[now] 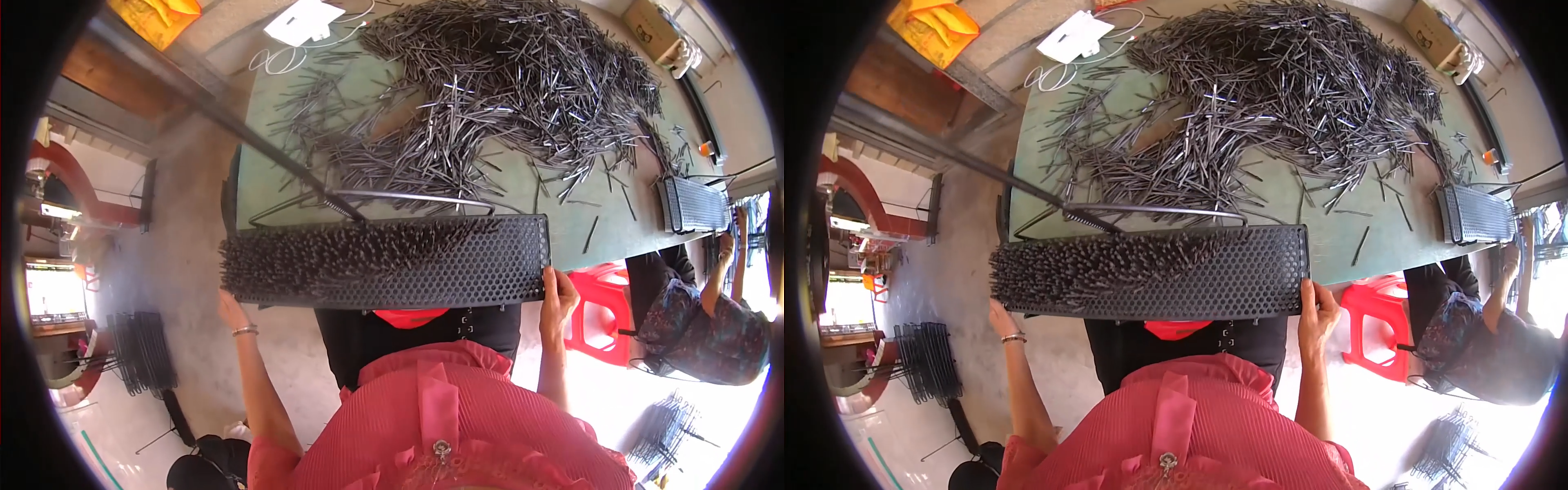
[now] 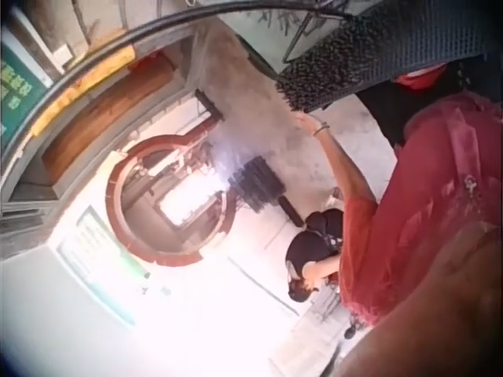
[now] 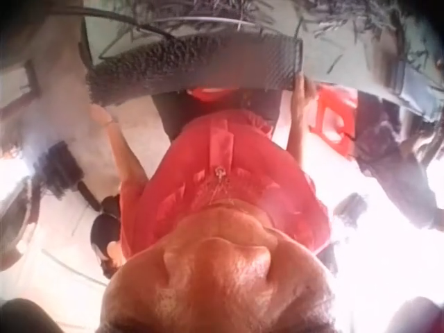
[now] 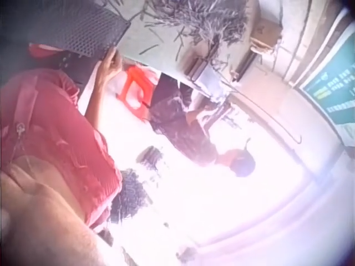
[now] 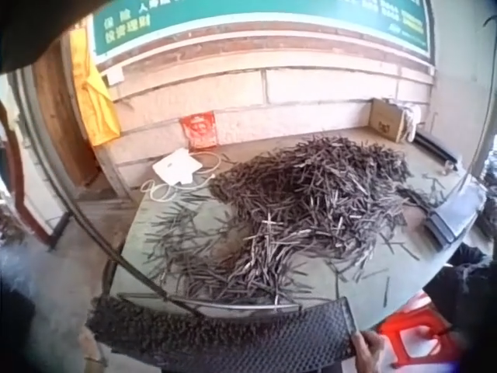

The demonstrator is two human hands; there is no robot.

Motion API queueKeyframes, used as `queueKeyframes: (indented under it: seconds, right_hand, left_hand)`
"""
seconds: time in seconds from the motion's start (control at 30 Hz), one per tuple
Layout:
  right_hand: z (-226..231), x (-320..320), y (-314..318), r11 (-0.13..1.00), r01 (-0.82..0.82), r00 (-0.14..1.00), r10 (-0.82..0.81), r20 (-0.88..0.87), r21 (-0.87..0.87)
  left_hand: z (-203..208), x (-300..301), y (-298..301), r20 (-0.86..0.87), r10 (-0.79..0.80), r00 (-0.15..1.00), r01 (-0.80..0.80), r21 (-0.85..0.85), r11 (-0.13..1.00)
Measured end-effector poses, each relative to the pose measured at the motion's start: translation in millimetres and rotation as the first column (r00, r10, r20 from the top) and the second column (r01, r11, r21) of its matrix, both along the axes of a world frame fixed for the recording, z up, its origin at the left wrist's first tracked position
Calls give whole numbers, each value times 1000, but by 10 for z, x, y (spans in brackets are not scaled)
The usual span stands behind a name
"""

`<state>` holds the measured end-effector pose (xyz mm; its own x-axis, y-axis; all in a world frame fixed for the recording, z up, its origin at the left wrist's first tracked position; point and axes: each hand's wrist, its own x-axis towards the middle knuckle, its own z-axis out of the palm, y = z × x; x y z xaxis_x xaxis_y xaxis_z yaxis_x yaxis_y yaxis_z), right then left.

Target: Manually inserting thin bristles into a perforated frame to assemble a brush component.

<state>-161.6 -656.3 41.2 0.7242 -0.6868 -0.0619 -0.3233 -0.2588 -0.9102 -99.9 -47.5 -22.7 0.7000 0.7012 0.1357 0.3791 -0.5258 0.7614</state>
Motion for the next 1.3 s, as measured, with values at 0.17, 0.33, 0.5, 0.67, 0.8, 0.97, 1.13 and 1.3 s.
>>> queueKeyframes:
  seconds: [0.17, 0.33, 0.5, 0.67, 0.8, 0.97, 1.13, 1.3]
  right_hand:
    - [11, -2, -24, 998, -34, 999, 34, -10, 59]
    - [53, 108, -480, 960, -234, 964, 250, -93, 151]
    - [220, 971, -972, 718, -482, 857, 505, -99, -502]
    - [185, 1768, -814, 210, -726, 498, 817, -291, -655]
    - [-64, 2113, -624, -127, -773, 211, 873, -441, -621]
    - [-221, 2297, -276, -366, -611, 31, 875, -483, -702]
    - [-340, 2546, 196, -394, -499, -16, 895, -446, -772]
    - [-439, 2797, 487, -291, -499, 28, 936, -351, -816]
  left_hand:
    - [-62, 17, 175, -78, -75, 994, 71, -50, 996]
    - [-176, -19, 287, 101, -193, 976, 213, -255, 943]
    - [28, 64, -66, 168, -127, 978, 160, -201, 966]
    - [61, 117, -158, 244, -36, 969, 118, -331, 936]
    - [0, -34, 111, 44, -104, 994, 110, -192, 975]
    - [9, -51, -24, 85, -96, 992, 107, -137, 985]
    - [-3, -68, -34, 134, -115, 984, 132, -130, 983]
    - [-130, -225, 244, 63, -141, 988, 144, -56, 988]
